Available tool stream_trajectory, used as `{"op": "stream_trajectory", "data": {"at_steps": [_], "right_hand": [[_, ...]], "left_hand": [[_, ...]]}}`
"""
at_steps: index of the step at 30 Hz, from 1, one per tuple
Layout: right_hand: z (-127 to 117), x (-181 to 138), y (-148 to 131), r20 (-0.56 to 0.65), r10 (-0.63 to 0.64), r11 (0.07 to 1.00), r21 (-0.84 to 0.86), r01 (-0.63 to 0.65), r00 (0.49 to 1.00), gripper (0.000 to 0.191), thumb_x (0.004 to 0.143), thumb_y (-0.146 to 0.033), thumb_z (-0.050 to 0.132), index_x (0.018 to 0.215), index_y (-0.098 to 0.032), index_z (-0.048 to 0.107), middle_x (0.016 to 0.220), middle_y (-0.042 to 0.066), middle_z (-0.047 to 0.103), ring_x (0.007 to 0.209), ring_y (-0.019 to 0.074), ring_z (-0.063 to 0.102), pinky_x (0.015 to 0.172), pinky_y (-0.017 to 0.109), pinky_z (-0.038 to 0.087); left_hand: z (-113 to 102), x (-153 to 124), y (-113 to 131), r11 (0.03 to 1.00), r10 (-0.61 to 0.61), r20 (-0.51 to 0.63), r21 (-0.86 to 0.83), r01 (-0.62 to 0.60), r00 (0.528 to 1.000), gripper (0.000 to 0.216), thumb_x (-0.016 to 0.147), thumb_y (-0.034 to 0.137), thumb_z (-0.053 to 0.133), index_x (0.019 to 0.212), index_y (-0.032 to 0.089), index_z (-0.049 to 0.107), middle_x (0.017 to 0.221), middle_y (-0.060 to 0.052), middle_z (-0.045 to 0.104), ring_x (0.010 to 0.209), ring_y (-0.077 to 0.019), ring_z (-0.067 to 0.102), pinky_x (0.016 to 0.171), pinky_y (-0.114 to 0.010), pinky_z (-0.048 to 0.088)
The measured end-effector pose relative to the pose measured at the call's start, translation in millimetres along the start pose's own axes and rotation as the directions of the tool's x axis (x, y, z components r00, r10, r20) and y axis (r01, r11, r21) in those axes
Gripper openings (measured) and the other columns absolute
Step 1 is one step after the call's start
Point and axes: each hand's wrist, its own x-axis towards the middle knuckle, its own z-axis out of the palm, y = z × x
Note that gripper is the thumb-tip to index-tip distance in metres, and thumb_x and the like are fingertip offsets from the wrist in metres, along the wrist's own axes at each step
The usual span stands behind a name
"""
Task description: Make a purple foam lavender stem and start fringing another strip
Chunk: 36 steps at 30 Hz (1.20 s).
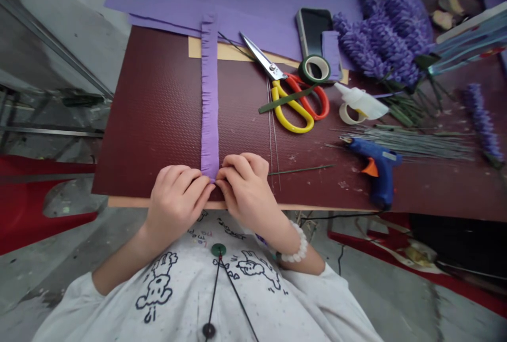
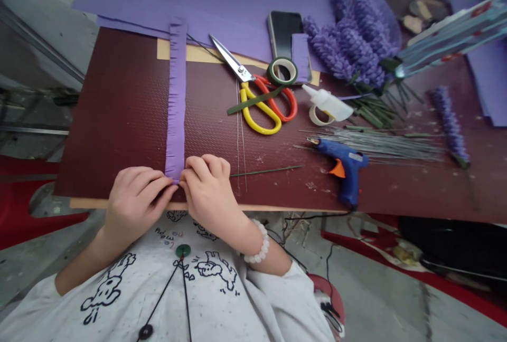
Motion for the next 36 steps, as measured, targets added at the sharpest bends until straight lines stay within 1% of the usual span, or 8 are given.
{"op": "stream_trajectory", "data": {"at_steps": [6, 11, 15, 21, 24, 27, 31, 36], "right_hand": [[-8.1, 11.2, -3.1, 0.092, 0.117, 0.987, 0.098, -0.126, 0.989, 0.011, 0.087, -0.021, 0.054, 0.078, -0.018, 0.061, 0.1, 0.006, 0.06, 0.096, 0.0217, 0.044, 0.082, 0.038, 0.033], [-8.4, 6.8, -0.5, 0.029, 0.151, 0.979, 0.131, -0.153, 0.988, 0.01, 0.088, -0.022, 0.055, 0.084, -0.019, 0.064, 0.099, 0.005, 0.06, 0.096, 0.0206, 0.046, 0.084, 0.038, 0.034], [-4.4, -3.8, 5.2, -0.086, 0.106, 0.991, 0.087, -0.098, 0.991, 0.012, 0.087, -0.025, 0.057, 0.096, -0.021, 0.063, 0.105, 0.006, 0.06, 0.102, 0.021, 0.049, 0.09, 0.039, 0.033], [-0.6, -6.0, 8.0, -0.18, -0.101, 0.994, -0.058, 0.092, 0.978, 0.011, 0.088, -0.022, 0.056, 0.088, -0.024, 0.066, 0.105, 0.004, 0.063, 0.106, 0.0207, 0.046, 0.092, 0.039, 0.031], [0.6, -3.1, 8.6, -0.186, -0.141, 0.987, -0.098, 0.124, 0.972, 0.01, 0.089, -0.023, 0.056, 0.087, -0.023, 0.066, 0.103, 0.004, 0.064, 0.104, 0.0202, 0.045, 0.092, 0.038, 0.03], [1.3, -0.2, 9.0, -0.146, -0.161, 0.981, -0.13, 0.142, 0.976, 0.011, 0.09, -0.023, 0.053, 0.089, -0.022, 0.064, 0.103, 0.004, 0.063, 0.104, 0.0206, 0.042, 0.094, 0.039, 0.029], [-1.1, 7.3, 5.7, -0.026, -0.159, 0.979, -0.131, 0.155, 0.987, 0.013, 0.09, -0.02, 0.049, 0.089, -0.019, 0.062, 0.107, 0.007, 0.061, 0.102, 0.0228, 0.039, 0.094, 0.041, 0.028], [-8.1, 21.1, -0.4, 0.117, -0.092, 0.991, -0.088, 0.103, 0.989, 0.013, 0.087, -0.017, 0.047, 0.081, -0.016, 0.058, 0.101, 0.01, 0.058, 0.094, 0.0236, 0.039, 0.081, 0.04, 0.031]], "left_hand": [[2.0, 3.4, 3.2, 1.0, -0.013, 0.031, 0.024, 0.012, 0.999, 0.004, 0.081, 0.016, 0.061, 0.081, 0.019, 0.063, 0.083, -0.005, 0.068, 0.081, -0.0202, 0.055, 0.076, -0.037, 0.044], [3.2, 5.5, 10.8, 0.99, -0.139, 0.049, 0.039, 0.137, 0.989, 0.003, 0.082, 0.017, 0.06, 0.083, 0.017, 0.063, 0.082, -0.005, 0.065, 0.082, -0.0206, 0.052, 0.078, -0.038, 0.04], [3.6, 7.6, 14.8, 0.973, -0.221, 0.035, 0.076, 0.218, 0.975, 0.005, 0.082, 0.021, 0.061, 0.078, 0.019, 0.064, 0.08, -0.005, 0.06, 0.081, -0.0213, 0.049, 0.073, -0.037, 0.037], [3.8, 13.2, 15.0, 0.956, -0.289, 0.096, 0.076, 0.283, 0.952, 0.008, 0.082, 0.022, 0.06, 0.075, 0.02, 0.063, 0.076, -0.003, 0.061, 0.077, -0.021, 0.048, 0.069, -0.037, 0.034], [2.6, 14.5, 14.3, 0.954, -0.296, 0.125, 0.085, 0.287, 0.947, 0.008, 0.082, 0.021, 0.06, 0.074, 0.02, 0.062, 0.076, -0.003, 0.062, 0.077, -0.0212, 0.049, 0.068, -0.037, 0.033], [1.6, 12.4, 13.2, 0.959, -0.28, 0.134, 0.085, 0.27, 0.951, 0.008, 0.084, 0.022, 0.059, 0.077, 0.019, 0.062, 0.077, -0.003, 0.063, 0.078, -0.0215, 0.049, 0.068, -0.037, 0.033], [0.3, 5.8, 11.1, 0.97, -0.242, 0.106, 0.067, 0.236, 0.965, 0.005, 0.085, 0.023, 0.06, 0.083, 0.019, 0.062, 0.081, -0.004, 0.064, 0.08, -0.0211, 0.05, 0.071, -0.037, 0.036], [-0.6, 0.2, 7.6, 0.984, -0.163, 0.013, 0.07, 0.162, 0.987, 0.004, 0.082, 0.019, 0.062, 0.084, 0.021, 0.066, 0.08, -0.004, 0.062, 0.079, -0.0193, 0.051, 0.072, -0.035, 0.037]]}}
